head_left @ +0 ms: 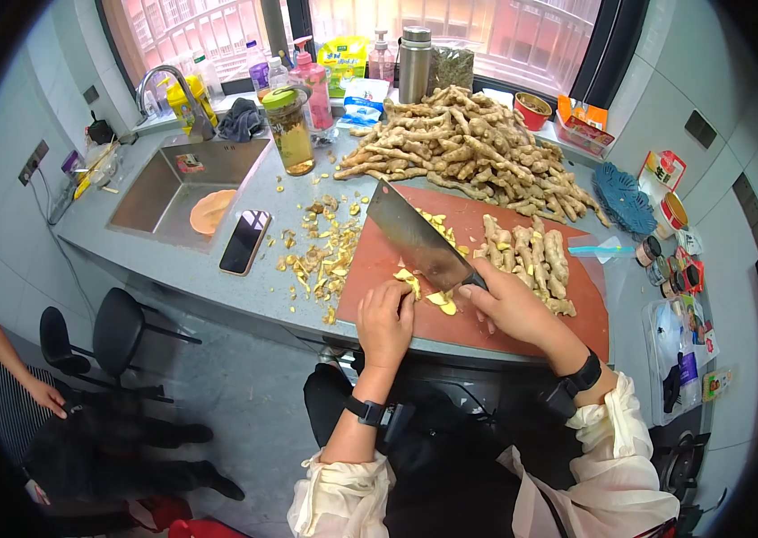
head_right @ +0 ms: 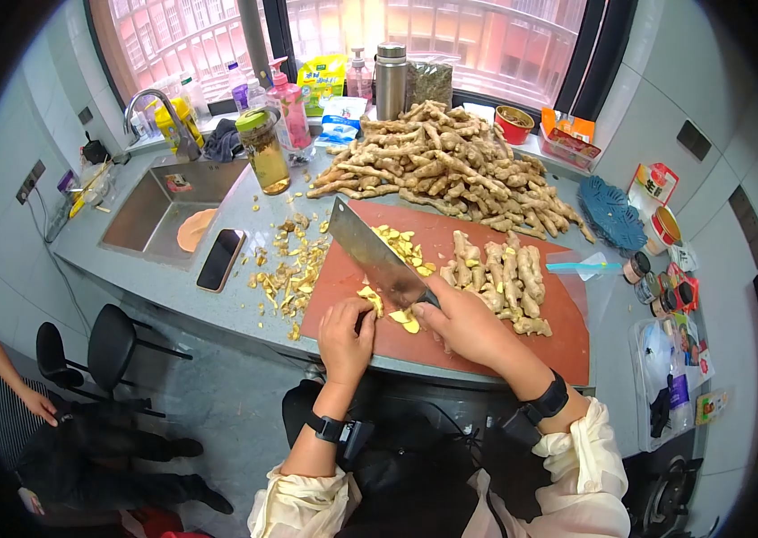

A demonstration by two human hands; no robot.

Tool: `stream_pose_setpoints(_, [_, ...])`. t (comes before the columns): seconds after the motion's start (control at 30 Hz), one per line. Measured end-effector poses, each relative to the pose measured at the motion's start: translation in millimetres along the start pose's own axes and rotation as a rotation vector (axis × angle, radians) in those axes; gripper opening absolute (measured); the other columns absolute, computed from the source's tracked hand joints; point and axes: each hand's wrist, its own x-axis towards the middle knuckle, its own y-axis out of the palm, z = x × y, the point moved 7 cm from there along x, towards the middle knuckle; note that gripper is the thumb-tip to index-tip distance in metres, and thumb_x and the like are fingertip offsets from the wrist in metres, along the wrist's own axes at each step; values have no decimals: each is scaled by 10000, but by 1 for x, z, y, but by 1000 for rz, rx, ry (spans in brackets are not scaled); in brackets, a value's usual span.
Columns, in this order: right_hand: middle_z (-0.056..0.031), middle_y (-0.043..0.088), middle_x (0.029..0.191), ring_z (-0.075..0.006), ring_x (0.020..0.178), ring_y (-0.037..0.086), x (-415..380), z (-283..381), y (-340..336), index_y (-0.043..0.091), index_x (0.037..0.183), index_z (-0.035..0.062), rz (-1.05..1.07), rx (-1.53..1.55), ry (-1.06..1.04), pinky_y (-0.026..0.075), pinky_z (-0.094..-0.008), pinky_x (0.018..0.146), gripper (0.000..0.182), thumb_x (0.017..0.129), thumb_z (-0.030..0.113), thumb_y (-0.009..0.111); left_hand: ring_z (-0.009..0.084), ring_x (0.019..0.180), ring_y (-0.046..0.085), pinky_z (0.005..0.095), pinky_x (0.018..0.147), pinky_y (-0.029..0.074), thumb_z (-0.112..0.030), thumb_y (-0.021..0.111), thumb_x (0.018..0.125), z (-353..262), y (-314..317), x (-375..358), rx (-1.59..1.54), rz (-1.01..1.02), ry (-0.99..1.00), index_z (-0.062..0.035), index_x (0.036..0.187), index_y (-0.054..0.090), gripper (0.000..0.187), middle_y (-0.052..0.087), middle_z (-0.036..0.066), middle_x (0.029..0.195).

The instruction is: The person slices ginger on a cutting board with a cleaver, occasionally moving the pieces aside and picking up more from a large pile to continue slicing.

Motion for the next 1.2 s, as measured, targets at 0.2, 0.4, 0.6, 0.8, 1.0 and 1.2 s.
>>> stream_pose_setpoints(0.2, [-73, 652, 737, -182, 570, 638, -15, -7, -16, 550, 1298, 55, 3, 57, 34, 516, -357, 570, 287, 1072, 224, 601, 303, 980, 673, 413, 869, 508, -83, 754, 887, -2, -2, 0, -23, 26, -6, -81, 1026, 715, 144, 739, 61, 1067])
stream_pose_setpoints(0.4, [-117, 684, 784, -238, 633, 674, -23, -29, -18, 600, 1316, 87, 127, -50, -47, 533, -387, 618, 317, 1056, 265, 633, 305, 1083, 699, 378, 971, 532, -30, 645, 991, 11, -14, -9, -369, -73, -202, -19, 1146, 704, 166, 737, 144, 1140])
stream_pose_setpoints(0.6, [-230, 721, 922, -433, 894, 702, -9, -36, -12, 590, 1397, 119, 182, -358, -385, 542, -516, 796, 435, 1009, 294, 675, 285, 1100, 660, 382, 977, 523, -44, 632, 1024, 29, -43, -28, -272, -192, -254, 0, 1173, 678, 162, 682, 141, 1179])
stream_pose_setpoints(0.8, [-237, 720, 933, -448, 912, 698, 50, -28, -33, 606, 1258, 92, 91, -484, -224, 541, -538, 811, 322, 1002, 274, 674, 288, 1067, 662, 382, 962, 522, -50, 641, 1020, 37, -52, -32, -244, -185, -265, 1, 1142, 686, 140, 684, 140, 1151])
stream_pose_setpoints(1.0, [-215, 726, 971, -416, 917, 709, 76, -25, -56, 606, 1266, 80, -139, -386, -326, 532, -516, 782, 334, 1001, 270, 676, 296, 1059, 664, 389, 963, 519, -45, 649, 1006, 36, -54, -34, -248, -140, -303, 3, 1124, 686, 133, 686, 141, 1115])
stream_pose_setpoints(1.2, [-148, 701, 847, -293, 725, 702, 70, -23, -60, 621, 1322, 72, -228, -166, -415, 528, -425, 657, 366, 1014, 264, 670, 282, 1031, 661, 375, 933, 523, -42, 648, 1002, 31, -50, -29, -240, -117, -269, 0, 1120, 686, 132, 685, 129, 1105])
